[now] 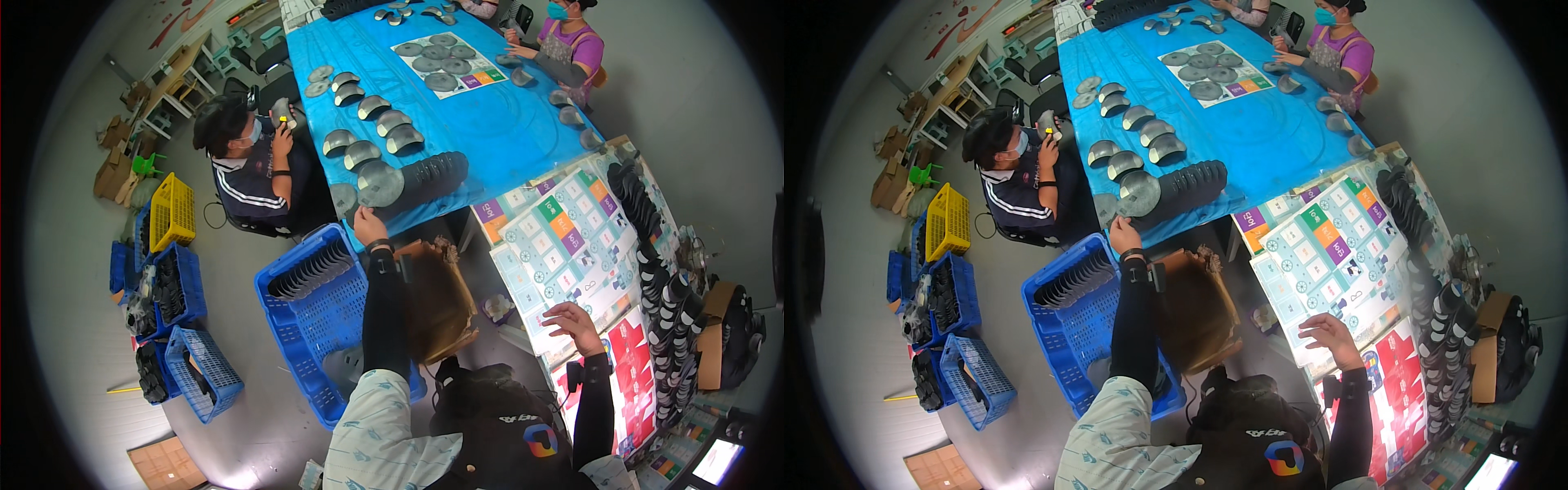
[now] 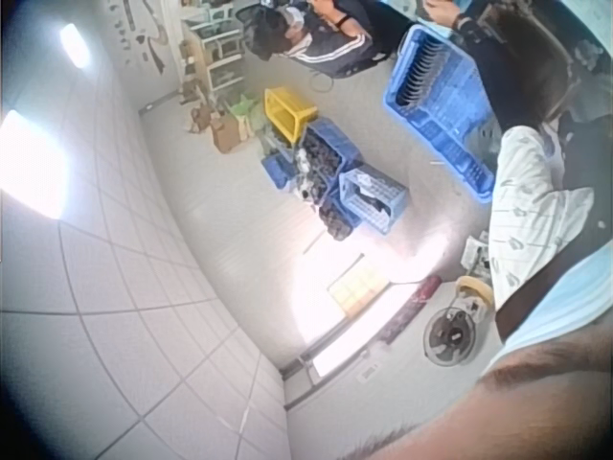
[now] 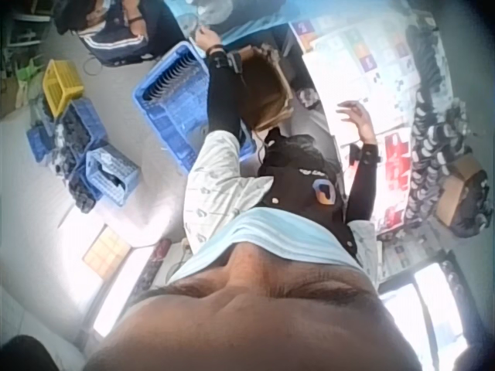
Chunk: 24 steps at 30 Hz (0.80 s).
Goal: The recorder organizes and marks various gray shoe upper components on a manufacturing assembly line.
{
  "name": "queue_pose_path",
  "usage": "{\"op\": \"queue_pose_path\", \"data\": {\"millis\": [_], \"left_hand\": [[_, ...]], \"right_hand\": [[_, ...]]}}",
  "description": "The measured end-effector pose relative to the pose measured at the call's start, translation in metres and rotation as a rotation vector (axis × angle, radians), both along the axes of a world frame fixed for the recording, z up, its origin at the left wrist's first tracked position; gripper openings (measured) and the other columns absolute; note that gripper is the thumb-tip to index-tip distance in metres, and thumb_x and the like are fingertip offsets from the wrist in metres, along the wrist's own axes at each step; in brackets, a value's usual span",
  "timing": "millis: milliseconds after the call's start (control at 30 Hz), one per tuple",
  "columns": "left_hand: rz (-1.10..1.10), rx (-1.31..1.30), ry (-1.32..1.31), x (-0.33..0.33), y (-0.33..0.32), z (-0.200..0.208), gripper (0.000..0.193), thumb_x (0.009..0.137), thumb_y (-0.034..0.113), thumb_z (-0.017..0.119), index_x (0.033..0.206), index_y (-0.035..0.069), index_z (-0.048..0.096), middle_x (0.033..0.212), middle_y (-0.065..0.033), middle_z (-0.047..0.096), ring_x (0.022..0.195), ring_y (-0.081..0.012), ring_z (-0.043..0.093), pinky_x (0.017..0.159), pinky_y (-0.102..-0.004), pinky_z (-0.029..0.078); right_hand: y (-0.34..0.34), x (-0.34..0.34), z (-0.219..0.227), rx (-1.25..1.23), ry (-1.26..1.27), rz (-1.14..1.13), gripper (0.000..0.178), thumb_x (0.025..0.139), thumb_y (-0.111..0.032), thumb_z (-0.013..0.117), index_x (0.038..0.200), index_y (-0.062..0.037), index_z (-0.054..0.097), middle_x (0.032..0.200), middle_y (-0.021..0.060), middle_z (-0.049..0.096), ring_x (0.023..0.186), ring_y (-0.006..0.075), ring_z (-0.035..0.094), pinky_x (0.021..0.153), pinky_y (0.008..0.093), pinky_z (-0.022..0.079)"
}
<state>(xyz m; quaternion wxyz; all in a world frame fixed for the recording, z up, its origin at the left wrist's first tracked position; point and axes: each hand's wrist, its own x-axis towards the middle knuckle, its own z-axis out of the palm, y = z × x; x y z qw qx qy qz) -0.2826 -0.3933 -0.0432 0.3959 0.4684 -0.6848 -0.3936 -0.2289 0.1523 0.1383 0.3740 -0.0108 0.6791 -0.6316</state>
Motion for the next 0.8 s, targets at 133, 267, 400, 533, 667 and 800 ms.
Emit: {"op": "queue_pose_path", "data": {"millis": [133, 267, 400, 533, 667, 800], "left_hand": [[-0.006, -0.011, 0.045, 0.001, 0.01, -0.001, 0.033, 0.101, 0.023, 0.055, 0.117, -0.001, 0.071, 0.102, -0.0154, 0.077, 0.096, -0.0328, 0.073, 0.086, -0.0396, 0.055], [0.006, -0.001, 0.116, 0.003, 0.018, -0.001, 0.032, 0.1, 0.022, 0.058, 0.118, 0.0, 0.072, 0.107, -0.0172, 0.076, 0.099, -0.0341, 0.072, 0.087, -0.0399, 0.055], [0.001, -0.122, 0.05, 0.002, 0.033, 0.004, 0.028, 0.098, 0.02, 0.061, 0.114, 0.0, 0.074, 0.108, -0.0157, 0.074, 0.097, -0.0339, 0.071, 0.085, -0.0406, 0.055], [-0.12, -0.004, 0.033, 0.004, 0.046, 0.018, 0.025, 0.095, 0.019, 0.063, 0.11, 0.0, 0.071, 0.109, -0.0166, 0.068, 0.101, -0.0345, 0.066, 0.089, -0.0425, 0.052], [0.221, -0.53, -0.009, 0.012, -0.015, 0.049, 0.032, 0.082, 0.014, 0.066, 0.109, -0.001, 0.058, 0.104, -0.0186, 0.06, 0.102, -0.0351, 0.057, 0.091, -0.0446, 0.044], [0.114, -0.29, 0.142, 0.026, -0.028, 0.084, 0.032, 0.084, 0.011, 0.065, 0.111, -0.002, 0.056, 0.11, -0.018, 0.057, 0.1, -0.0347, 0.055, 0.091, -0.0442, 0.045]], "right_hand": [[-0.001, 0.003, 0.002, 0.009, -0.004, -0.004, 0.029, 0.095, -0.017, 0.064, 0.118, -0.0004, 0.06, 0.117, 0.0156, 0.07, 0.108, 0.0252, 0.071, 0.085, 0.0328, 0.059], [-0.001, 0.006, 0.006, 0.02, 0.011, 0.004, 0.03, 0.094, -0.022, 0.064, 0.116, -0.0014, 0.061, 0.116, 0.0147, 0.07, 0.107, 0.0234, 0.071, 0.088, 0.0346, 0.058], [0.001, 0.009, 0.008, 0.018, 0.017, -0.007, 0.03, 0.094, -0.022, 0.064, 0.115, -0.0012, 0.062, 0.116, 0.015, 0.07, 0.107, 0.0242, 0.071, 0.087, 0.0345, 0.058], [0.004, 0.014, 0.006, 0.031, 0.018, -0.014, 0.03, 0.094, -0.021, 0.065, 0.115, -0.0008, 0.062, 0.117, 0.0153, 0.07, 0.107, 0.025, 0.071, 0.087, 0.0345, 0.058], [0.008, 0.016, 0.0, 0.029, -0.014, 0.005, 0.032, 0.094, -0.021, 0.064, 0.117, 0.0, 0.061, 0.117, 0.0147, 0.07, 0.108, 0.0259, 0.07, 0.087, 0.0361, 0.058], [0.026, 0.02, -0.011, 0.031, -0.026, -0.065, 0.032, 0.094, -0.016, 0.063, 0.121, 0.0013, 0.059, 0.116, 0.0175, 0.069, 0.106, 0.0275, 0.071, 0.084, 0.0341, 0.059]]}}
